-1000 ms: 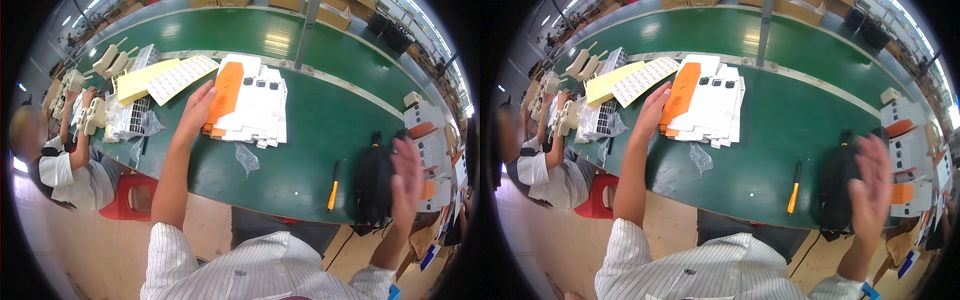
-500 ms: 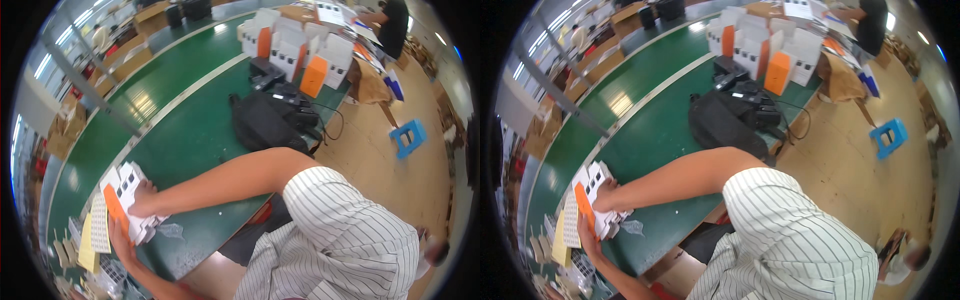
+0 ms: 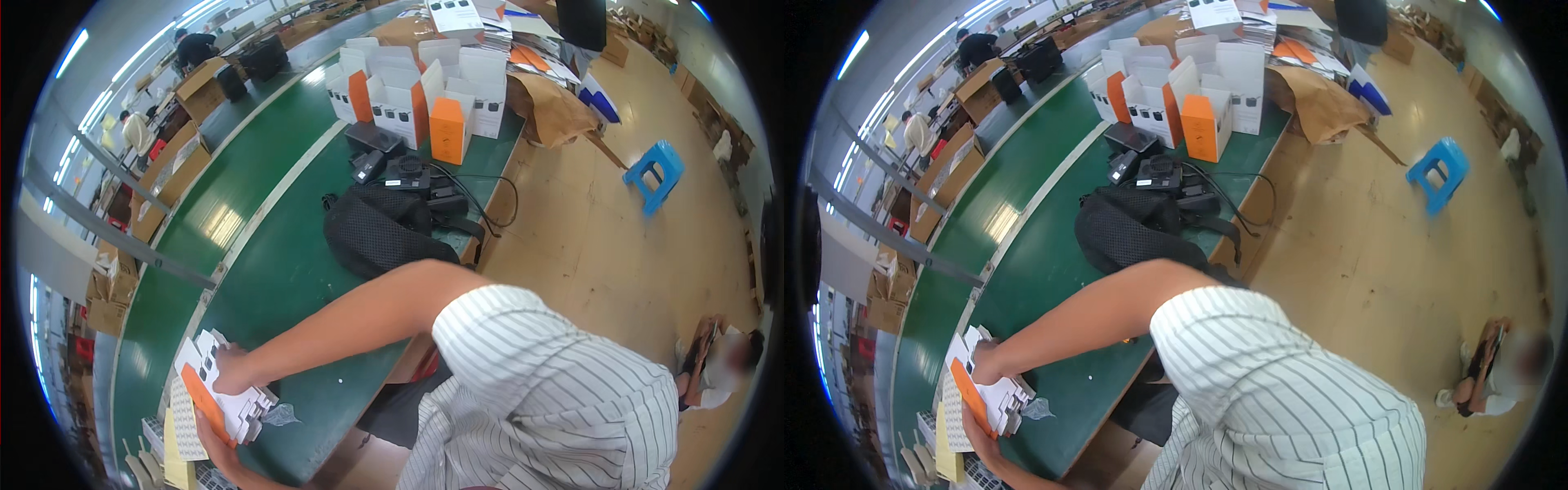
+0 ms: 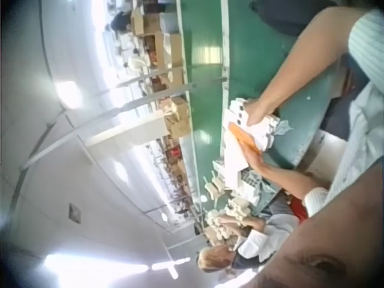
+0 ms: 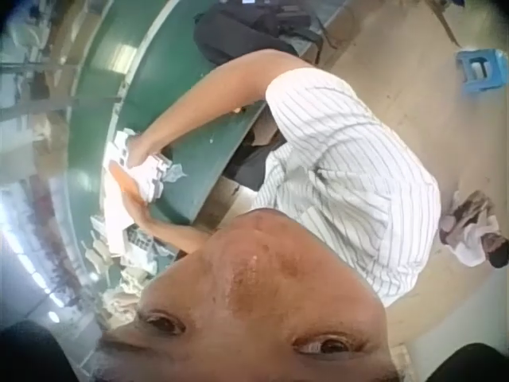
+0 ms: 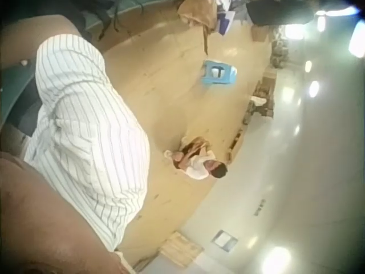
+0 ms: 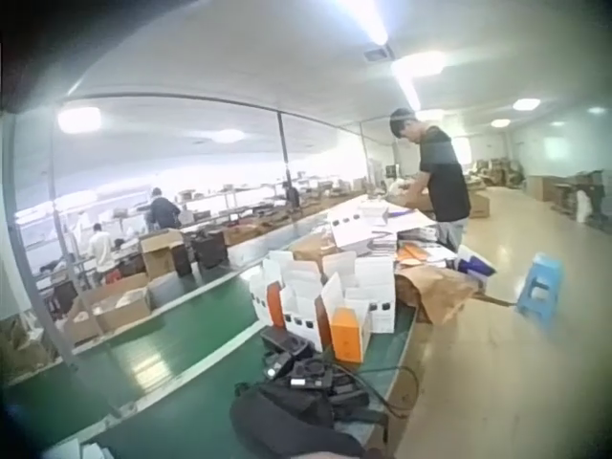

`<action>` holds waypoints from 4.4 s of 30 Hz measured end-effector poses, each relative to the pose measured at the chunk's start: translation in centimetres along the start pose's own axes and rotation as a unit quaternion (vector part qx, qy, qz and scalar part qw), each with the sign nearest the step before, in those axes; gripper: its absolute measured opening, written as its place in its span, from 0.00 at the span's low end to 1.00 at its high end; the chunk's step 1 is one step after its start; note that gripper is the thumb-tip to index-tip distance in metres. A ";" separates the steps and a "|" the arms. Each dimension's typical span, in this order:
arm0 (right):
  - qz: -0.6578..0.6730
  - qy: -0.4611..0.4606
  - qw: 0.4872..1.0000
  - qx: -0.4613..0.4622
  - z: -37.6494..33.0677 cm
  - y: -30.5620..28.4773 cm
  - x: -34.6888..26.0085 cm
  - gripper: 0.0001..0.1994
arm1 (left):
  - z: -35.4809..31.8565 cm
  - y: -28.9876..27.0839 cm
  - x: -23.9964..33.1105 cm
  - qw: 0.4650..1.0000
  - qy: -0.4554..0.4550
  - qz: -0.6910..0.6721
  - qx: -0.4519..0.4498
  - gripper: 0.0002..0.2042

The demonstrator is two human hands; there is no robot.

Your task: The person assembles product packaging cardboard boxes and marks them with a marking pen.

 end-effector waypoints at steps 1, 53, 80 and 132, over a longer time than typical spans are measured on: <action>0.034 -0.078 0.996 -0.025 -1.9 -1.0 -0.9 0.30 | -1.0 0.5 0.9 1.000 0.000 -0.011 -0.005 0.29; -0.164 0.365 0.655 0.641 -46.4 -72.3 15.7 0.38 | -16.7 30.4 5.9 0.883 0.350 0.294 -0.109 0.27; 0.225 0.067 0.740 0.630 -44.3 -74.3 18.7 0.17 | -16.8 31.1 7.1 0.894 0.335 0.267 -0.128 0.25; 0.247 0.092 0.739 0.620 -47.3 -91.0 27.2 0.26 | -17.9 34.7 7.5 0.871 0.285 0.388 -0.097 0.45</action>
Point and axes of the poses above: each hand's wrist, its own z-axis towards the middle knuckle, its own y-axis out of the palm, x = y × z, the point moved 1 cm from there along z, towards the middle knuckle, and after that the axes turned 6 degrees about z, right-handed, at the moved point
